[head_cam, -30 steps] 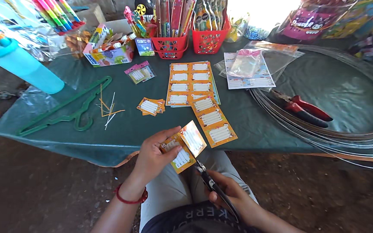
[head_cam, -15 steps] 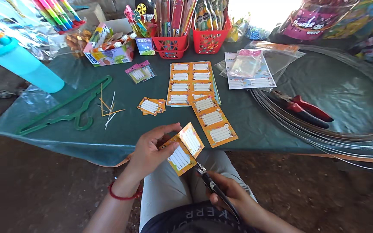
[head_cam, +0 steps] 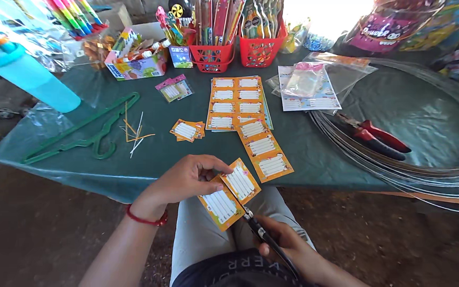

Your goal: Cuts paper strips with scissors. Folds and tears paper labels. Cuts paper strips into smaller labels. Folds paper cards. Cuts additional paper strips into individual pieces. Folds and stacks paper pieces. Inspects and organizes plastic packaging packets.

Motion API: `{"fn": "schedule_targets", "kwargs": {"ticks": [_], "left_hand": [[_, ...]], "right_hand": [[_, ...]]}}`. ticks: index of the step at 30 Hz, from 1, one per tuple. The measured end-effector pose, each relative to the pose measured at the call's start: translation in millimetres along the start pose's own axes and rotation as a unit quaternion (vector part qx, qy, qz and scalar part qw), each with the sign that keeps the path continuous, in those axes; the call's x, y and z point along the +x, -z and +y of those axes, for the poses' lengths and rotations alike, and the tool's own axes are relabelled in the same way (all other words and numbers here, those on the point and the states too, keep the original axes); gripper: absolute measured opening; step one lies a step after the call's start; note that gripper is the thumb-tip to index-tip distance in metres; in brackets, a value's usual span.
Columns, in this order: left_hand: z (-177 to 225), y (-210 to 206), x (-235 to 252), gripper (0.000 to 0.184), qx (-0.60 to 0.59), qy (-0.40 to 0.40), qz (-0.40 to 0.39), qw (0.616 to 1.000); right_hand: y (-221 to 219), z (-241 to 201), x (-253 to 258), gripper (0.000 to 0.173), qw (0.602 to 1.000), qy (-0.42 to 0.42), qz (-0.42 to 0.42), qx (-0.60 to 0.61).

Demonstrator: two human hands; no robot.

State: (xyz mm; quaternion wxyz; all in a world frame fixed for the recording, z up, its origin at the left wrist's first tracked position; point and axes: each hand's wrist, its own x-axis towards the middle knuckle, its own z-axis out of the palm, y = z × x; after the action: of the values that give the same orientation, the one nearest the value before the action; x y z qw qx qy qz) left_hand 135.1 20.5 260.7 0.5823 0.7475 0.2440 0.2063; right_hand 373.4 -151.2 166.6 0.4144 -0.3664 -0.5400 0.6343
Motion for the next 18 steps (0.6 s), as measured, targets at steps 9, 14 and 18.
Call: {"fn": "schedule_targets", "kwargs": {"ticks": [9, 14, 18], "left_hand": [[-0.6, -0.4, 0.3, 0.028, 0.006, 0.0, 0.001, 1.0], [-0.2, -1.1, -0.2, 0.028, -0.001, 0.002, 0.004, 1.0], [-0.4, -1.5, -0.2, 0.029, 0.0, 0.001, 0.002, 1.0]], "right_hand": [[0.6, -0.6, 0.8, 0.068, 1.0, -0.001, -0.001, -0.007], [0.2, -1.3, 0.8, 0.069, 1.0, 0.001, 0.003, -0.019], [-0.5, -1.7, 0.7, 0.068, 1.0, -0.004, 0.004, -0.016]]}}
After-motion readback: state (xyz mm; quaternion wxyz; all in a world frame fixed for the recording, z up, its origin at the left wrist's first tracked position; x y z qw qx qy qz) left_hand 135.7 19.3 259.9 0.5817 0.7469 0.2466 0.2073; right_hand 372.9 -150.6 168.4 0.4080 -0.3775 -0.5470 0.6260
